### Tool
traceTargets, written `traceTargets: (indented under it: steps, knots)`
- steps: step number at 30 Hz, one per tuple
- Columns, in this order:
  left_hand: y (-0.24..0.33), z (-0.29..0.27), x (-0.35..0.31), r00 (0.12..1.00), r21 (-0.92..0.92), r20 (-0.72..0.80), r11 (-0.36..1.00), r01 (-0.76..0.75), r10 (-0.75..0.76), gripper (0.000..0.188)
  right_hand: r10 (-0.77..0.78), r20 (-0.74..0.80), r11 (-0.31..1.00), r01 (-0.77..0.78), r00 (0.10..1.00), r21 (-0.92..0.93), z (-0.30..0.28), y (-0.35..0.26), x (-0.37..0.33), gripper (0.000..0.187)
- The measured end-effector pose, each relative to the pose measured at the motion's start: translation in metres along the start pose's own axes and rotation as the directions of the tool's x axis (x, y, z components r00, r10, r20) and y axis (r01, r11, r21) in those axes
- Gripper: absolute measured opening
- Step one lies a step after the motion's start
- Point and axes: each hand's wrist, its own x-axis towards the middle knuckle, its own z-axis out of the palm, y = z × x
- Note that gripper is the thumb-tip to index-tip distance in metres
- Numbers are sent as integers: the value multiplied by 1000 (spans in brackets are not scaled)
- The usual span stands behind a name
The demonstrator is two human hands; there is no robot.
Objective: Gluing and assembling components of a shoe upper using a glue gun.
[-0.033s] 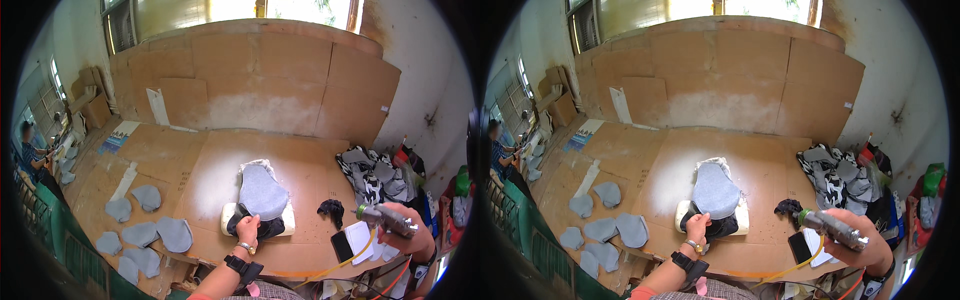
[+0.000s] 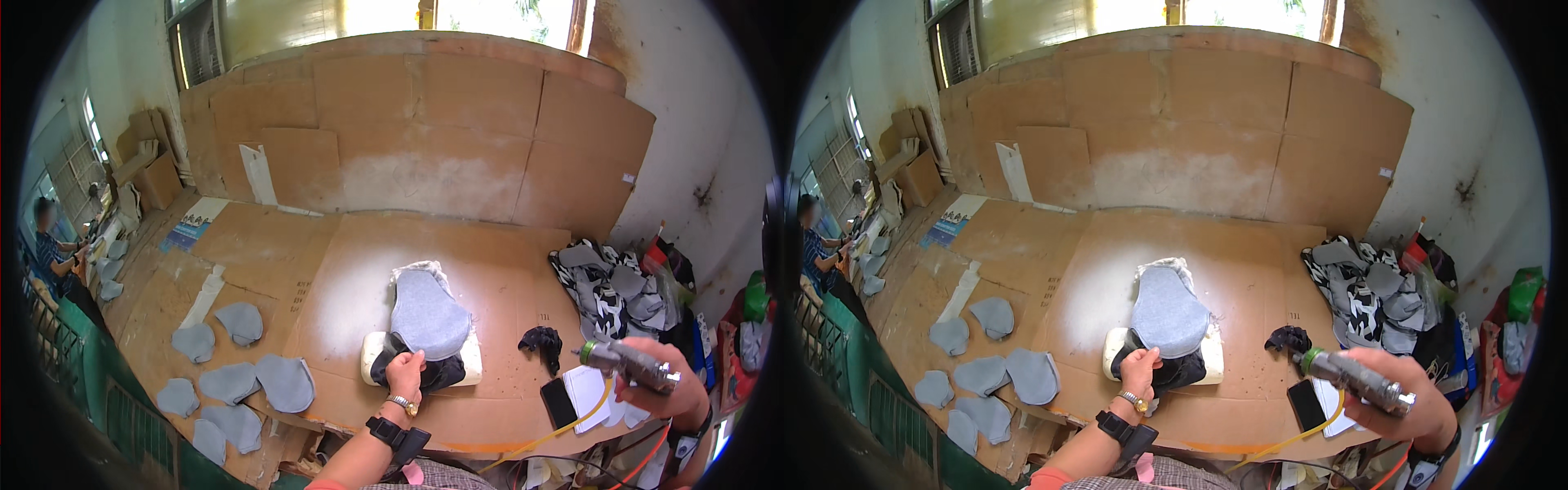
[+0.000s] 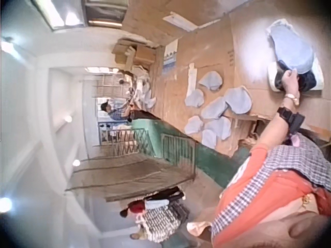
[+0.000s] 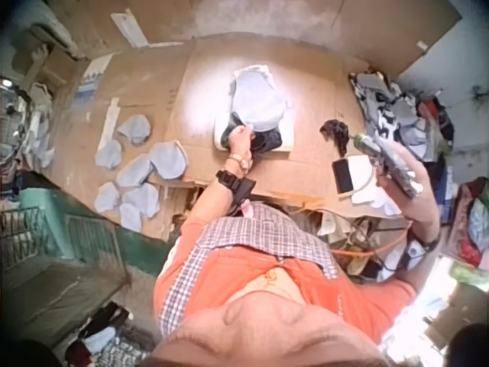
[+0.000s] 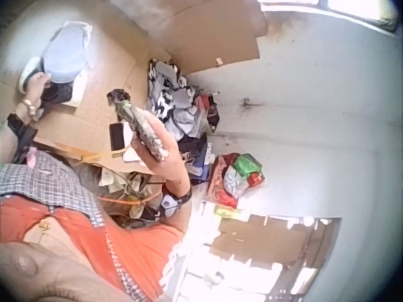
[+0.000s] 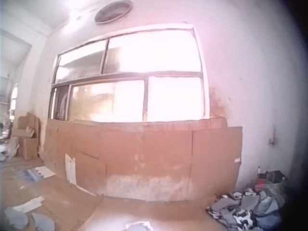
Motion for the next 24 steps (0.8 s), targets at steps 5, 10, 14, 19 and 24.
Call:
traceTargets:
  steps: [5, 10, 14, 19, 24]
  knots:
    - [62, -1, -7, 994, -84, 109, 996, -17, 26, 11, -65, -36, 991, 68, 997, 115, 14, 15, -5, 47]
    - [153, -45, 18, 952, -314, 145, 925, -215, 270, 8, -78, -43, 992, 82, 996, 96, 34, 39, -7, 51]
    - [193, -112, 60, 869, -404, 77, 812, -421, 488, 2, 24, 12, 995, -25, 1000, 98, 53, 50, -6, 48]
    - [155, -214, 125, 896, -359, -48, 829, -428, 442, 9, 39, 85, 999, -36, 996, -37, 80, 43, -3, 50]
    - [67, -285, 143, 918, -163, -204, 936, 312, -341, 45, 60, 74, 998, -61, 995, 19, 105, 26, -20, 58]
